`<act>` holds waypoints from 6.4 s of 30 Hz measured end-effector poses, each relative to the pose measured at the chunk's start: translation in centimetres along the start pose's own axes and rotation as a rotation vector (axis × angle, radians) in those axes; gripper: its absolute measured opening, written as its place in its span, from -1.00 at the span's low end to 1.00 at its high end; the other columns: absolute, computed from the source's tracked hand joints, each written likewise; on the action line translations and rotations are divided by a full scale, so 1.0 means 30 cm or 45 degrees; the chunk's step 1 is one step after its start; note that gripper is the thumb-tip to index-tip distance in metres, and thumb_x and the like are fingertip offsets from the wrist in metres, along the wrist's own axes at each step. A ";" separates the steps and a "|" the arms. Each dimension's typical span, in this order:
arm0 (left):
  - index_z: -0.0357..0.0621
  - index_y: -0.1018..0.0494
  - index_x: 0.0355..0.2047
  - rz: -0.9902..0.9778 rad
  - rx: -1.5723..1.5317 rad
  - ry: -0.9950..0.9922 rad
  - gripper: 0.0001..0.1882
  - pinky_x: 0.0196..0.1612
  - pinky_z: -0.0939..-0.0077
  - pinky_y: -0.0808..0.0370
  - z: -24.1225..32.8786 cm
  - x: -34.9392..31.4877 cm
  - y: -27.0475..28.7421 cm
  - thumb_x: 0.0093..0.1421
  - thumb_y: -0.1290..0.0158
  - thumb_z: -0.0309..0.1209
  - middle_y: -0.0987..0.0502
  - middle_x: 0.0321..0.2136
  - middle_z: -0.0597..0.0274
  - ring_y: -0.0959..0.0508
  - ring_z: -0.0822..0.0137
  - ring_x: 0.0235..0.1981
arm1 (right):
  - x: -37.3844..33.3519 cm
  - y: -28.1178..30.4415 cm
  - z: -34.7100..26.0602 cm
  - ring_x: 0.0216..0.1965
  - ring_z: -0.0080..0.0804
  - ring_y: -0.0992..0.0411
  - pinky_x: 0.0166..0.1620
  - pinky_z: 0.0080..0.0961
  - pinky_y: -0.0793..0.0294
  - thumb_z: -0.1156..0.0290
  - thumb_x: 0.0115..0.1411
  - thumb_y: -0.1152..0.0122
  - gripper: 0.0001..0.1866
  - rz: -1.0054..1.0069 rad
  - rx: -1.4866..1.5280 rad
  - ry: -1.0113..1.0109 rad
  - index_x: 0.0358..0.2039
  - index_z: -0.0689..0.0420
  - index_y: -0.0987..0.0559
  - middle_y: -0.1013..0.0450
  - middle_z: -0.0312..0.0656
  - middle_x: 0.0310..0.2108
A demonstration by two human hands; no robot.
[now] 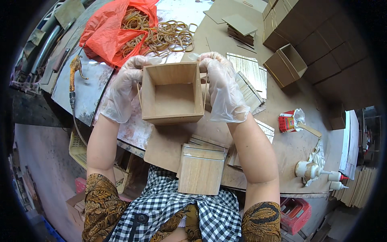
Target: The person assembles small wooden boxes by applying glue to the edges of flat wooden panels and joining them together. They use rubber bands to secure the corners while the glue sets and place the finished boxes on the table.
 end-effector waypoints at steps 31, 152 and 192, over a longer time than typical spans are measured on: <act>-0.22 0.01 0.41 0.319 -0.193 -0.533 -0.06 0.44 0.34 0.13 0.017 -0.189 -0.158 0.33 0.40 0.32 -0.04 0.41 0.16 0.00 0.26 0.42 | -0.171 -0.131 -0.026 0.40 -0.34 -0.01 0.43 -0.38 0.08 -0.31 0.32 0.20 -0.09 -0.442 0.339 0.449 0.39 0.20 -0.10 -0.11 -0.14 0.37; -0.16 0.14 0.43 -2.103 1.773 -0.522 0.15 0.41 -0.07 0.10 -0.894 -0.342 -1.586 0.10 0.04 0.39 0.09 0.40 -0.27 0.12 -0.26 0.43 | -0.552 1.809 -0.515 -0.20 -0.08 -0.55 -0.14 -0.23 -0.55 0.54 0.11 -0.19 -0.75 1.311 -1.543 1.130 -0.20 -0.01 -0.63 -0.56 -0.10 -0.27; -0.03 0.06 0.42 -2.107 1.839 -0.467 0.08 0.35 0.03 -0.08 -0.906 -0.325 -1.600 0.02 -0.14 0.18 -0.05 0.37 -0.01 -0.11 -0.13 0.36 | -0.270 2.108 -0.448 -0.13 -0.10 -0.54 -0.10 -0.21 -0.53 0.57 0.13 -0.02 -0.65 1.351 -1.951 0.627 -0.17 -0.06 -0.67 -0.56 -0.13 -0.22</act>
Point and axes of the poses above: each hand's wrist, its own x-axis towards the middle knuckle, its own y-axis out of the back of the hand, z = x × y, the point moved 10 cm from there along x, towards the middle knuckle
